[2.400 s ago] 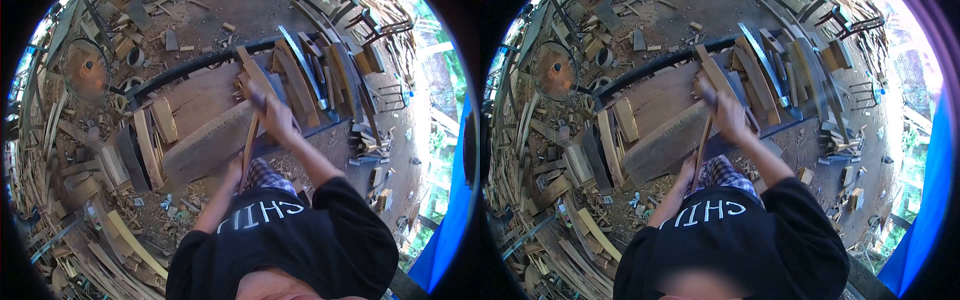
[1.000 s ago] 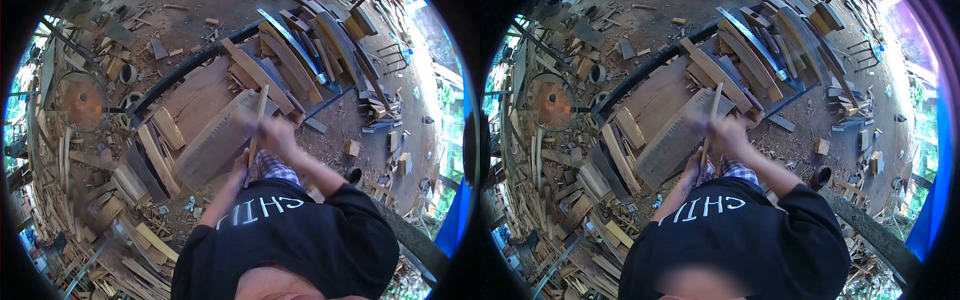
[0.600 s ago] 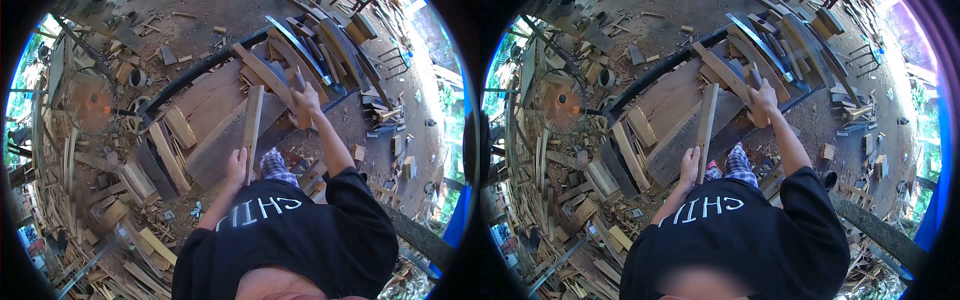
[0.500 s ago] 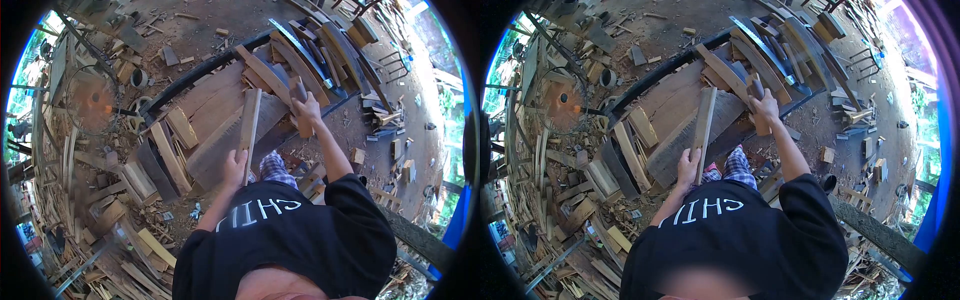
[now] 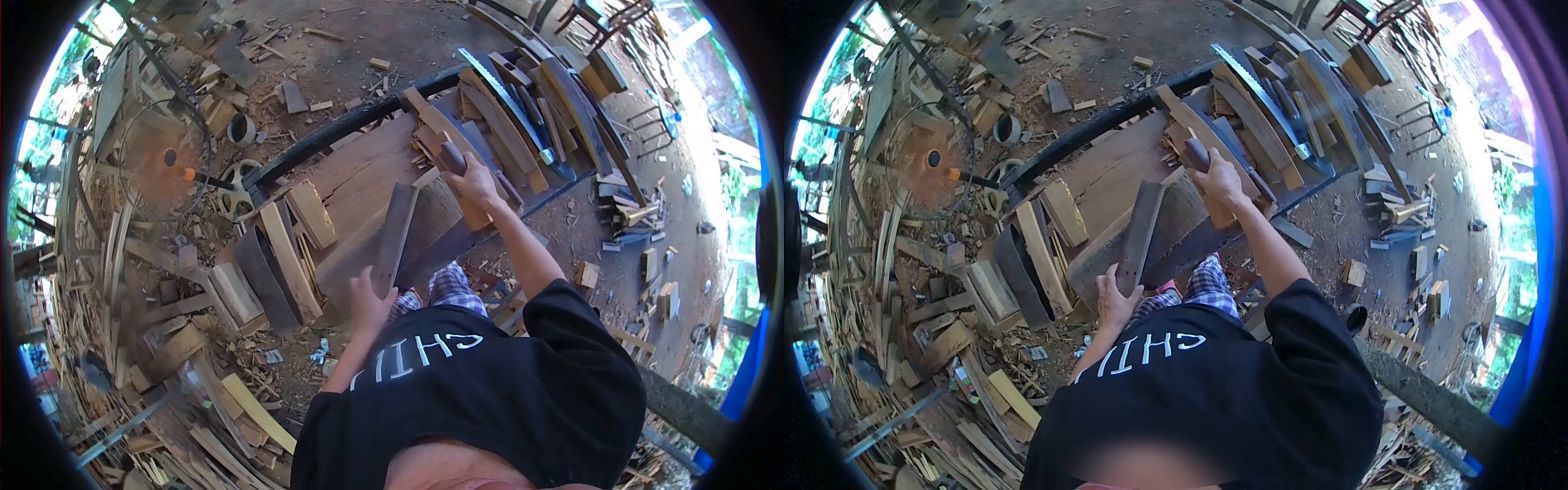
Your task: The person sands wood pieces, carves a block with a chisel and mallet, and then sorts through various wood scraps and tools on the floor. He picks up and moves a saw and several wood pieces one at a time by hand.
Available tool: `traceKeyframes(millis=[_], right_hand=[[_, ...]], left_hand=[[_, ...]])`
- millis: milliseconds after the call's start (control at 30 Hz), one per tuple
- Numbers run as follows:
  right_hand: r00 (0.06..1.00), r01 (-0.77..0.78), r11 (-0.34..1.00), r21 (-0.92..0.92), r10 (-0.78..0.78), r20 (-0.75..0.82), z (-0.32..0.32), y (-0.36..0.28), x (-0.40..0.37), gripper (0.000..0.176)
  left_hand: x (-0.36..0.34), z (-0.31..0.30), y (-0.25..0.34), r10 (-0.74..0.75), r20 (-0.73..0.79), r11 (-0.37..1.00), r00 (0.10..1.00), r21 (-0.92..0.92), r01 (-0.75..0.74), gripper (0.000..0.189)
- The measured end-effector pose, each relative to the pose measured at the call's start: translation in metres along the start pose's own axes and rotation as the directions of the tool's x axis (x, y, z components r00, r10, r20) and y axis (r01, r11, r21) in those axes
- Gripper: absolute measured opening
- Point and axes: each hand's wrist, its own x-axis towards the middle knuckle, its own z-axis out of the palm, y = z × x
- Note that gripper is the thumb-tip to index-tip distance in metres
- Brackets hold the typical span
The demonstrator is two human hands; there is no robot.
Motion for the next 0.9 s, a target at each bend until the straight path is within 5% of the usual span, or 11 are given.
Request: traceKeyframes(millis=[200, 367, 433, 533, 567, 633, 733, 800, 833, 867, 900], right_hand=[[0.950, 0.285, 0.941, -0.181, -0.253, 0.181, 0.005, -0.059, 0.058, 0.052], [0.716, 0.687, 0.664, -0.294, -0.552, 0.426, 0.076, -0.084, 0.110, 0.053], [0.683, 0.686, 0.668, -0.289, -0.454, 0.573, 0.112, -0.098, 0.121, 0.056], [0.501, 0.685, 0.677, -0.269, -0.170, 0.848, 0.140, -0.113, 0.114, 0.065], [0.491, 0.692, 0.675, -0.257, -0.178, 0.853, 0.145, -0.114, 0.108, 0.065], [0.628, 0.740, 0.475, -0.477, -0.233, 0.743, 0.146, -0.116, 0.094, 0.074], [0.569, 0.802, 0.445, -0.399, -0.365, 0.737, 0.124, -0.147, 0.076, 0.054], [0.280, 0.918, 0.394, -0.045, -0.562, 0.778, 0.098, -0.210, 0.037, 0.024], [0.084, 0.936, 0.337, 0.104, -0.499, 0.863, 0.051, -0.269, -0.007, 0.035], [-0.265, 0.897, -0.050, 0.440, -0.856, 0.443, 0.084, -0.271, -0.036, 0.038], [-0.350, 0.851, 0.003, 0.525, -0.742, 0.572, 0.098, -0.325, -0.099, 0.045]], left_hand=[[-0.019, 0.012, -0.012, -0.008, -0.148, 1.000, 0.989, 0.018, 0.011, 0.072], [-0.032, 0.011, -0.005, -0.075, -0.147, 0.986, 0.986, 0.134, 0.095, 0.075], [-0.030, 0.004, 0.003, -0.104, -0.164, 0.973, 0.981, 0.190, 0.135, 0.075], [-0.021, -0.005, 0.004, -0.037, -0.184, 0.951, 0.982, 0.296, 0.091, 0.075], [-0.016, -0.007, 0.003, -0.047, -0.190, 0.948, 0.981, 0.302, 0.104, 0.075], [-0.008, -0.009, -0.002, 0.021, -0.181, 0.909, 0.983, 0.413, 0.056, 0.076], [-0.001, -0.021, 0.004, 0.069, -0.165, 0.901, 0.984, 0.434, 0.010, 0.073], [0.012, -0.033, 0.006, 0.127, -0.172, 0.906, 0.977, 0.420, -0.044, 0.070], [0.022, -0.041, 0.004, 0.172, -0.120, 0.910, 0.978, 0.399, -0.111, 0.052], [0.035, -0.048, 0.005, 0.223, -0.066, 0.907, 0.972, 0.379, -0.183, 0.036], [0.043, -0.069, 0.034, 0.259, -0.060, 0.895, 0.964, 0.390, -0.216, 0.036]])
